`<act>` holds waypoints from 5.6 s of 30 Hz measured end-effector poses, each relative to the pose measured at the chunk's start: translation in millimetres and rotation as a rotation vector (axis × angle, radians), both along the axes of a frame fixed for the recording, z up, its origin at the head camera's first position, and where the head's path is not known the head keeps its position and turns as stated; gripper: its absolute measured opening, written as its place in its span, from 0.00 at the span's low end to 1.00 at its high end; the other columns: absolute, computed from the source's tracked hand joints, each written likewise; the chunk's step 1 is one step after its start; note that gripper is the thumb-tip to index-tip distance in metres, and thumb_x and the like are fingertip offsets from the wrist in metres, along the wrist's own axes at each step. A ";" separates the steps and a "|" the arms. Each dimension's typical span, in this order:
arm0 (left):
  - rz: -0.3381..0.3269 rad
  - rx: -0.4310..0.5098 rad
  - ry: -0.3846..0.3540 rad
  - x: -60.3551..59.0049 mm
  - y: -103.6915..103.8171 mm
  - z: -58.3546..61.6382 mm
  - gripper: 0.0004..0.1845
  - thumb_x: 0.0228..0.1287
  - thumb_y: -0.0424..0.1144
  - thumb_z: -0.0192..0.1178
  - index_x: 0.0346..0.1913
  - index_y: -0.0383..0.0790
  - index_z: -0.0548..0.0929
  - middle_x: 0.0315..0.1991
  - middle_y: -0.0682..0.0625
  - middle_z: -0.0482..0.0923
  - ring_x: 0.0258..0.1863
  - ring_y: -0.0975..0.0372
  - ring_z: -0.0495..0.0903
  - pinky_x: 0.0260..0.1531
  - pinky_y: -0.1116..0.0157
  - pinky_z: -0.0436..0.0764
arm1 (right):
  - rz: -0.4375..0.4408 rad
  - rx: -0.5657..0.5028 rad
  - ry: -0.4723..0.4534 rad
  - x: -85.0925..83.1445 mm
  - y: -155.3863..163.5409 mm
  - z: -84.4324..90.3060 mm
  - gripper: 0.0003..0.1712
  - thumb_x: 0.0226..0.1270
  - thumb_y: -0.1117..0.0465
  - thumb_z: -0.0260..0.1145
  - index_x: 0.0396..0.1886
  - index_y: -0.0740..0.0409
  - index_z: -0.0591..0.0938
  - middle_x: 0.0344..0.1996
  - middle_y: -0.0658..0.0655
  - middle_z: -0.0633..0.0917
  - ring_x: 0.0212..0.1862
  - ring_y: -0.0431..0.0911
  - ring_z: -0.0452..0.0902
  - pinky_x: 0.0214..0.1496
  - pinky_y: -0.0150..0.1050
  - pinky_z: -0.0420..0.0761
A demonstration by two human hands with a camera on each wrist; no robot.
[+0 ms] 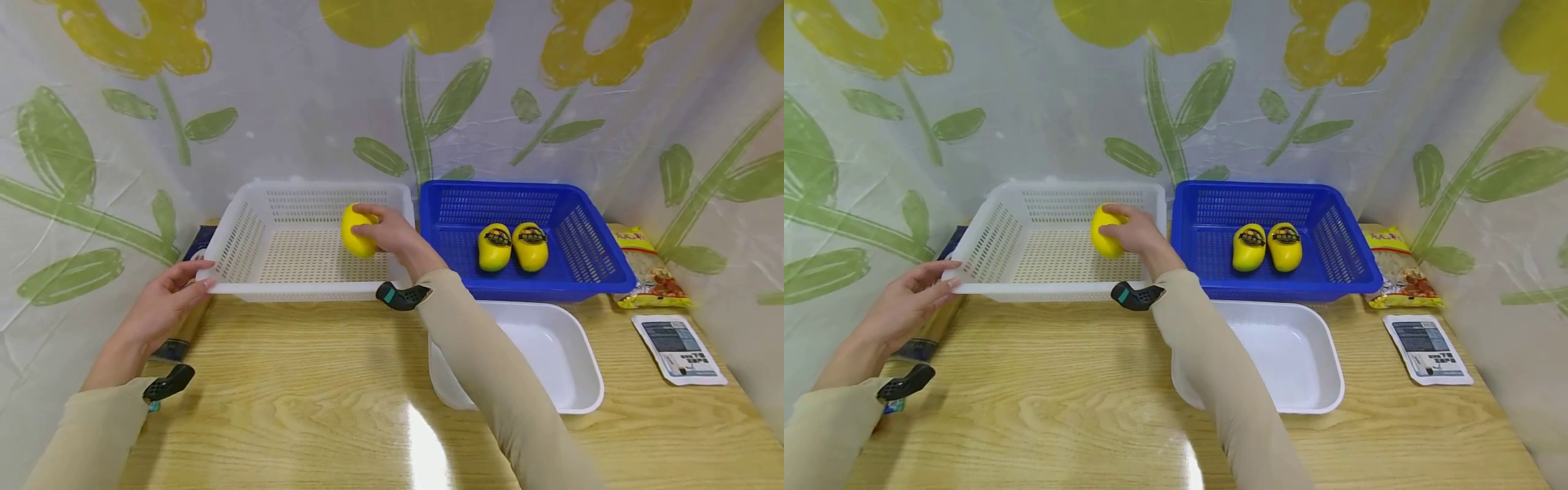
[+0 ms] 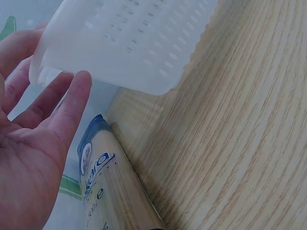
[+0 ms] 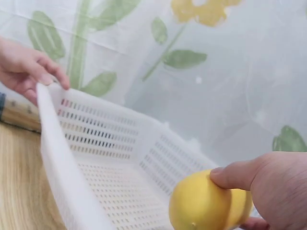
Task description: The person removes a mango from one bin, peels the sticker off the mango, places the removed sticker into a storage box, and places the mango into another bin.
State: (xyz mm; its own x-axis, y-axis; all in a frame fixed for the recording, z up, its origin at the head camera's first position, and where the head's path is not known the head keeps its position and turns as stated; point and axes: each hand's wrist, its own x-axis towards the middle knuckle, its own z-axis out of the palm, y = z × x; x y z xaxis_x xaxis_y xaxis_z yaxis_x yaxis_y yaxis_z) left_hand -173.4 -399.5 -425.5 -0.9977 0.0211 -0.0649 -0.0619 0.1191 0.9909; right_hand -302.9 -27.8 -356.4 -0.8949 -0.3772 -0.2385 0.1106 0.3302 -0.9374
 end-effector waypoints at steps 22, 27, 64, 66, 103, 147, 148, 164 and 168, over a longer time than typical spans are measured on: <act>0.005 -0.044 0.000 -5.4 5.3 5.6 0.23 0.70 0.39 0.60 0.65 0.42 0.71 0.56 0.56 0.65 0.50 0.65 0.68 0.46 0.78 0.77 | -0.009 0.060 -0.222 1.7 -24.1 -32.0 0.28 0.68 0.64 0.65 0.67 0.48 0.75 0.53 0.58 0.77 0.44 0.50 0.77 0.48 0.40 0.81; 0.000 0.008 -0.002 -3.9 4.4 4.6 0.22 0.70 0.37 0.59 0.65 0.40 0.70 0.56 0.55 0.64 0.50 0.65 0.68 0.46 0.77 0.77 | 0.000 0.052 -0.230 1.4 -25.2 -34.2 0.26 0.70 0.65 0.63 0.67 0.48 0.75 0.53 0.58 0.77 0.44 0.50 0.77 0.48 0.40 0.81; 0.018 -0.132 -0.049 1.0 0.4 6.8 0.25 0.70 0.43 0.59 0.66 0.43 0.69 0.54 0.57 0.66 0.49 0.65 0.67 0.44 0.80 0.76 | -0.031 0.027 -0.235 2.2 -30.2 -37.0 0.22 0.67 0.70 0.63 0.60 0.52 0.79 0.48 0.57 0.79 0.40 0.49 0.79 0.49 0.44 0.82; 0.015 -0.116 -0.048 0.8 0.7 6.8 0.25 0.70 0.42 0.59 0.67 0.42 0.69 0.54 0.56 0.65 0.49 0.65 0.67 0.44 0.79 0.76 | -0.034 0.030 -0.226 1.7 -29.9 -37.4 0.22 0.67 0.70 0.63 0.60 0.52 0.80 0.50 0.58 0.79 0.40 0.49 0.78 0.48 0.43 0.82; 0.008 -0.061 -0.039 4.6 -6.4 1.7 0.23 0.70 0.40 0.59 0.65 0.45 0.70 0.54 0.59 0.65 0.47 0.70 0.68 0.43 0.80 0.77 | -0.335 -0.296 0.346 121.8 243.0 18.8 0.17 0.72 0.60 0.62 0.58 0.59 0.77 0.55 0.53 0.76 0.52 0.43 0.76 0.51 0.29 0.79; -0.184 -0.607 0.153 -80.0 133.2 101.5 0.32 0.72 0.53 0.55 0.72 0.41 0.63 0.72 0.39 0.58 0.70 0.44 0.59 0.63 0.42 0.65 | -0.538 -0.444 0.075 98.6 375.1 -46.9 0.30 0.69 0.59 0.63 0.68 0.53 0.64 0.53 0.50 0.70 0.44 0.36 0.78 0.43 0.30 0.82; -0.199 -0.589 0.161 -84.7 145.6 103.7 0.31 0.72 0.52 0.55 0.71 0.41 0.63 0.71 0.40 0.60 0.70 0.45 0.60 0.63 0.44 0.66 | -0.539 -0.445 0.073 98.7 374.4 -46.9 0.30 0.69 0.59 0.63 0.68 0.53 0.65 0.53 0.50 0.70 0.44 0.36 0.78 0.43 0.30 0.82; -0.357 -0.407 0.185 -127.7 277.6 110.5 0.26 0.70 0.44 0.59 0.68 0.44 0.69 0.66 0.45 0.68 0.62 0.53 0.71 0.60 0.54 0.73 | -0.529 -0.371 0.072 96.3 371.3 -45.8 0.32 0.71 0.58 0.62 0.71 0.54 0.63 0.54 0.49 0.70 0.45 0.37 0.77 0.43 0.31 0.82; -0.389 -0.386 0.180 -135.6 292.7 103.5 0.26 0.69 0.45 0.61 0.66 0.43 0.70 0.64 0.44 0.69 0.62 0.52 0.71 0.60 0.55 0.73 | -0.545 -0.351 0.061 96.1 370.1 -46.1 0.33 0.70 0.57 0.63 0.72 0.53 0.63 0.54 0.48 0.71 0.46 0.37 0.76 0.43 0.31 0.83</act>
State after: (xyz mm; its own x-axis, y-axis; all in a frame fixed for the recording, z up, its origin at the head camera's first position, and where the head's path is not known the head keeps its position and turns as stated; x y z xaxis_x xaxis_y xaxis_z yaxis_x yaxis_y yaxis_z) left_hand -309.0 -106.8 -322.0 -0.9172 0.3974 0.0294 0.2246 0.4546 0.8619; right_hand -206.8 342.3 -402.5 -0.9880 0.0888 -0.1262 0.1187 -0.0856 -0.9892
